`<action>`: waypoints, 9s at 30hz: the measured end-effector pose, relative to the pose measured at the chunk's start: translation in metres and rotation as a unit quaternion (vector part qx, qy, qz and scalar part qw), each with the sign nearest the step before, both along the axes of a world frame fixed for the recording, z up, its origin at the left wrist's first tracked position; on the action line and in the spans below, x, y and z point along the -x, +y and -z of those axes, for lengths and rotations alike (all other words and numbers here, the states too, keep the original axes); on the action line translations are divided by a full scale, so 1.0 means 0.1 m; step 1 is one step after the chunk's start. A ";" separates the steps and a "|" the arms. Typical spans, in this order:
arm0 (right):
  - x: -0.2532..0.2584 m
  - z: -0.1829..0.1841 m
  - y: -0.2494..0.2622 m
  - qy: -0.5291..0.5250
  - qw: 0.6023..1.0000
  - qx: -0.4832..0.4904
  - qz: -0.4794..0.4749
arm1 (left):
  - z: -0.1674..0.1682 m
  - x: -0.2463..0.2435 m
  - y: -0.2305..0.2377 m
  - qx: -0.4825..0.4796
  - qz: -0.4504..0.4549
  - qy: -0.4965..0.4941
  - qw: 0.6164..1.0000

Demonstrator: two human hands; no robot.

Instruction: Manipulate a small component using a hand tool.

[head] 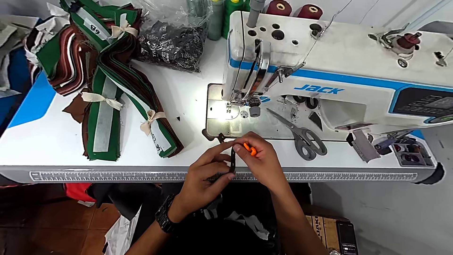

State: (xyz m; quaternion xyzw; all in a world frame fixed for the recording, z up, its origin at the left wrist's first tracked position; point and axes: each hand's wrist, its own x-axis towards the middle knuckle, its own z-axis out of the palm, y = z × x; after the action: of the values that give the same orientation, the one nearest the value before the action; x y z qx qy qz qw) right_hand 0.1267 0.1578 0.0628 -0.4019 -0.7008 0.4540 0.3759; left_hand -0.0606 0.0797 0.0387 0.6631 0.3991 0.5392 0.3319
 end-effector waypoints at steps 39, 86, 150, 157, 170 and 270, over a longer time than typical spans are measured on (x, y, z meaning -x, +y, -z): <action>-0.17 0.40 -0.18 -0.177 0.920 -0.310 0.164 | 0.06 -0.10 0.08 -0.035 -0.135 0.032 0.990; -0.15 0.41 -0.18 -0.188 0.928 -0.269 0.177 | 0.04 -0.07 0.16 -0.064 -0.199 0.080 0.975; 0.32 0.26 -0.09 -0.266 0.918 -0.223 0.194 | 0.03 0.28 0.09 -0.045 -0.208 0.032 0.976; 0.12 -0.05 -0.17 0.001 1.000 0.020 -0.021 | 0.03 0.20 0.14 -0.057 -0.142 0.046 0.987; 0.21 -0.05 -0.09 0.029 0.997 0.066 -0.019 | -0.03 0.17 -0.02 -0.008 0.044 -0.011 0.999; -0.03 0.45 -0.15 -0.173 0.921 -0.294 0.187 | 0.03 -0.02 0.17 -0.072 -0.212 0.071 0.972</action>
State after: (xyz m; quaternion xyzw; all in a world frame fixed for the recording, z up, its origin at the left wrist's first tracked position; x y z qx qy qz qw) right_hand 0.1300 0.1432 0.0181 -0.4691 -0.7691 0.0723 0.4280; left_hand -0.0589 0.0963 0.0359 0.6227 0.5130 0.5759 0.1322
